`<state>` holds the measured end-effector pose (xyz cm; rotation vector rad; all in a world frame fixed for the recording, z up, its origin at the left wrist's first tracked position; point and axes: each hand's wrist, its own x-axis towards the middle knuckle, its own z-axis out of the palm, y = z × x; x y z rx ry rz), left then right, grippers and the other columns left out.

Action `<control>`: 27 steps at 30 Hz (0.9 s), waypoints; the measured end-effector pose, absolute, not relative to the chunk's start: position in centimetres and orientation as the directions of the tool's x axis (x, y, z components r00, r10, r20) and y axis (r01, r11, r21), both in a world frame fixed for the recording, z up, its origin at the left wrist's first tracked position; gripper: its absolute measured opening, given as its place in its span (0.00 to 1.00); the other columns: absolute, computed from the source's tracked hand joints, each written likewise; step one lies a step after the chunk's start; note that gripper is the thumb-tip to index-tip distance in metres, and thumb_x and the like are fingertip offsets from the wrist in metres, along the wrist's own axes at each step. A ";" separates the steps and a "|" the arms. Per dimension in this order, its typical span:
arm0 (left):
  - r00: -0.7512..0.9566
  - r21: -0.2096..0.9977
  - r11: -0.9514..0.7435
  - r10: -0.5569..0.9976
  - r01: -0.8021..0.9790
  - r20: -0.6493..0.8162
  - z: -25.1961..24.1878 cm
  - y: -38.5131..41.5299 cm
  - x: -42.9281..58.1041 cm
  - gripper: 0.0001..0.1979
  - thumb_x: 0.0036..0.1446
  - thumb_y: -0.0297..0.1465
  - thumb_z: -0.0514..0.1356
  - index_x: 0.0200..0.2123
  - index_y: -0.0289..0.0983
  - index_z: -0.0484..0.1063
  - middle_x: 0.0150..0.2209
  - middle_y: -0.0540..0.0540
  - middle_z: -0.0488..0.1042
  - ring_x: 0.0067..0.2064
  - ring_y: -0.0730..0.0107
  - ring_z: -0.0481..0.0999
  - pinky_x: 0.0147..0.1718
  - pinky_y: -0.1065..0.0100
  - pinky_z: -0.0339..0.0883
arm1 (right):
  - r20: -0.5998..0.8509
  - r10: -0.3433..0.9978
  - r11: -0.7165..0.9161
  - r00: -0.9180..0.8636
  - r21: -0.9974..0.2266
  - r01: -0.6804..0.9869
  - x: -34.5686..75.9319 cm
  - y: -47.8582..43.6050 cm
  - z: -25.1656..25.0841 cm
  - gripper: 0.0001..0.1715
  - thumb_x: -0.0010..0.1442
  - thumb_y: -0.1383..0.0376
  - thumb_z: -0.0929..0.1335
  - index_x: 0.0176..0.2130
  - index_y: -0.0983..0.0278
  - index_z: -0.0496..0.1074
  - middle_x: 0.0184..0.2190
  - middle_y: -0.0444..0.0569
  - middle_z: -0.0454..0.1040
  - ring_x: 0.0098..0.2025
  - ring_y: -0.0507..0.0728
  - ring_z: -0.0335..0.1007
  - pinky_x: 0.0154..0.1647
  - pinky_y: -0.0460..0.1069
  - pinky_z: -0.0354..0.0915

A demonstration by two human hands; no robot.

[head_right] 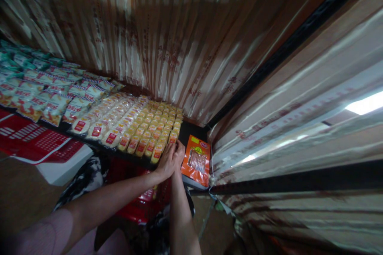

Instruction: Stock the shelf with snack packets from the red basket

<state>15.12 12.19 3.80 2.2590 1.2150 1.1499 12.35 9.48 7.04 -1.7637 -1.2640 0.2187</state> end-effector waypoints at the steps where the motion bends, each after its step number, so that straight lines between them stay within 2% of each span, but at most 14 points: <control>1: 0.299 0.610 -0.563 0.822 0.558 0.485 4.0 11.8 14.5 0.29 0.62 0.24 0.44 0.66 0.37 0.50 0.59 0.37 0.66 0.59 0.51 0.66 0.56 0.47 0.64 | 0.343 0.821 -0.043 0.456 -0.760 0.648 11.9 9.2 6.6 0.29 0.59 0.64 0.54 0.54 0.65 0.68 0.48 0.58 0.72 0.57 0.61 0.60 0.54 0.58 0.59; 6: 0.280 0.612 -0.550 0.828 0.568 0.485 5.3 9.0 10.6 0.29 0.60 0.23 0.44 0.65 0.36 0.52 0.61 0.39 0.63 0.62 0.57 0.62 0.60 0.49 0.60 | 0.316 0.830 -0.042 0.459 -0.787 0.616 11.9 9.3 4.8 0.29 0.62 0.64 0.52 0.55 0.64 0.68 0.53 0.60 0.69 0.61 0.63 0.57 0.58 0.61 0.56; 8: 0.285 0.597 -0.549 0.828 0.585 0.482 6.4 8.1 8.7 0.27 0.59 0.24 0.46 0.62 0.34 0.58 0.61 0.38 0.63 0.63 0.58 0.61 0.60 0.50 0.60 | 0.289 0.831 -0.056 0.475 -0.806 0.589 13.7 10.5 4.8 0.28 0.62 0.61 0.54 0.55 0.65 0.68 0.53 0.61 0.69 0.60 0.64 0.58 0.58 0.62 0.56; 11: 0.346 0.504 -0.598 0.789 0.624 0.507 8.1 7.7 5.8 0.22 0.56 0.23 0.50 0.53 0.34 0.69 0.61 0.40 0.63 0.66 0.58 0.53 0.62 0.51 0.57 | 0.284 0.818 -0.070 0.501 -0.815 0.576 16.7 12.8 5.2 0.32 0.63 0.54 0.52 0.56 0.69 0.66 0.55 0.62 0.67 0.60 0.63 0.59 0.61 0.60 0.54; 13: 0.391 0.416 -0.645 0.741 0.641 0.546 8.9 7.7 4.1 0.19 0.56 0.23 0.51 0.50 0.34 0.72 0.61 0.40 0.63 0.68 0.57 0.48 0.63 0.49 0.53 | 0.262 0.825 -0.060 0.501 -0.840 0.539 17.8 14.1 5.2 0.37 0.64 0.51 0.51 0.58 0.72 0.63 0.59 0.63 0.64 0.62 0.61 0.56 0.63 0.58 0.51; 16: 0.424 0.337 -0.661 0.714 0.670 0.558 8.9 7.7 2.0 0.19 0.57 0.28 0.54 0.51 0.32 0.71 0.63 0.38 0.61 0.69 0.53 0.44 0.64 0.47 0.50 | 0.212 0.855 -0.020 0.474 -0.899 0.438 18.1 15.4 5.0 0.41 0.63 0.46 0.50 0.61 0.71 0.59 0.64 0.61 0.57 0.66 0.59 0.50 0.66 0.56 0.46; 20: 0.426 0.289 -0.640 0.721 0.712 0.547 7.6 7.8 0.4 0.23 0.59 0.35 0.56 0.57 0.33 0.67 0.63 0.38 0.60 0.68 0.51 0.47 0.63 0.48 0.50 | 0.129 0.894 -0.028 0.430 -0.939 0.342 17.2 16.1 4.8 0.46 0.62 0.42 0.50 0.63 0.71 0.56 0.66 0.60 0.52 0.69 0.58 0.43 0.68 0.55 0.42; 24: 0.433 0.251 -0.631 0.719 0.734 0.544 6.4 8.4 0.0 0.24 0.59 0.37 0.57 0.57 0.36 0.65 0.63 0.38 0.61 0.67 0.51 0.50 0.62 0.47 0.51 | 0.120 0.902 -0.026 0.414 -0.943 0.331 16.4 16.6 4.6 0.48 0.61 0.41 0.50 0.64 0.73 0.52 0.67 0.61 0.50 0.69 0.59 0.42 0.68 0.56 0.41; 27: 0.434 0.237 -0.638 0.706 0.733 0.559 5.8 9.0 0.1 0.22 0.60 0.35 0.57 0.56 0.36 0.66 0.64 0.37 0.59 0.67 0.52 0.50 0.62 0.48 0.50 | 0.148 0.881 -0.029 0.450 -0.931 0.363 16.0 16.8 4.3 0.46 0.61 0.42 0.50 0.64 0.72 0.53 0.67 0.61 0.50 0.69 0.60 0.43 0.68 0.57 0.41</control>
